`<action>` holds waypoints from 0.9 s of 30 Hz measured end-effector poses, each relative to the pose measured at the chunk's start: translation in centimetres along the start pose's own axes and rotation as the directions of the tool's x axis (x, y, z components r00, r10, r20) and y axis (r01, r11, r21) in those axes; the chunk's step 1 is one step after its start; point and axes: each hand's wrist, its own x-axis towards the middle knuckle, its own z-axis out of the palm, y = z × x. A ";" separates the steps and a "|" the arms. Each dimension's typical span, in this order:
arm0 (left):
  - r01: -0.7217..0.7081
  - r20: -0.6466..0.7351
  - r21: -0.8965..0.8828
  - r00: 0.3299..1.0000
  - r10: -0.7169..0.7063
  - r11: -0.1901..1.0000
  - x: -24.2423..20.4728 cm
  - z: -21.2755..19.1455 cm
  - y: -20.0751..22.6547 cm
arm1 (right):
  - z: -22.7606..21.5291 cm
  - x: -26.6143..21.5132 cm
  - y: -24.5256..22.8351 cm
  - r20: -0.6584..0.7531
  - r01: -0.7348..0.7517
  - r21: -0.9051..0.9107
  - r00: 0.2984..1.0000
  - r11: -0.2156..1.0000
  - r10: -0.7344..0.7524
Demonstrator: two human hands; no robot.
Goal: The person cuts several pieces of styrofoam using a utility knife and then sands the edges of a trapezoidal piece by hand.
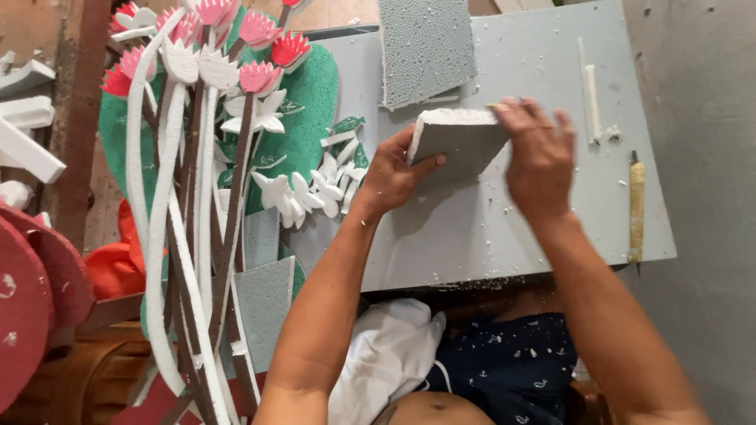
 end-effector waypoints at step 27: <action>0.001 -0.093 0.163 0.996 0.015 0.987 0.9 0.2 -2.7 | -2.3 4.3 -6.4 0.151 0.003 0.265 0.988 0.964 -0.044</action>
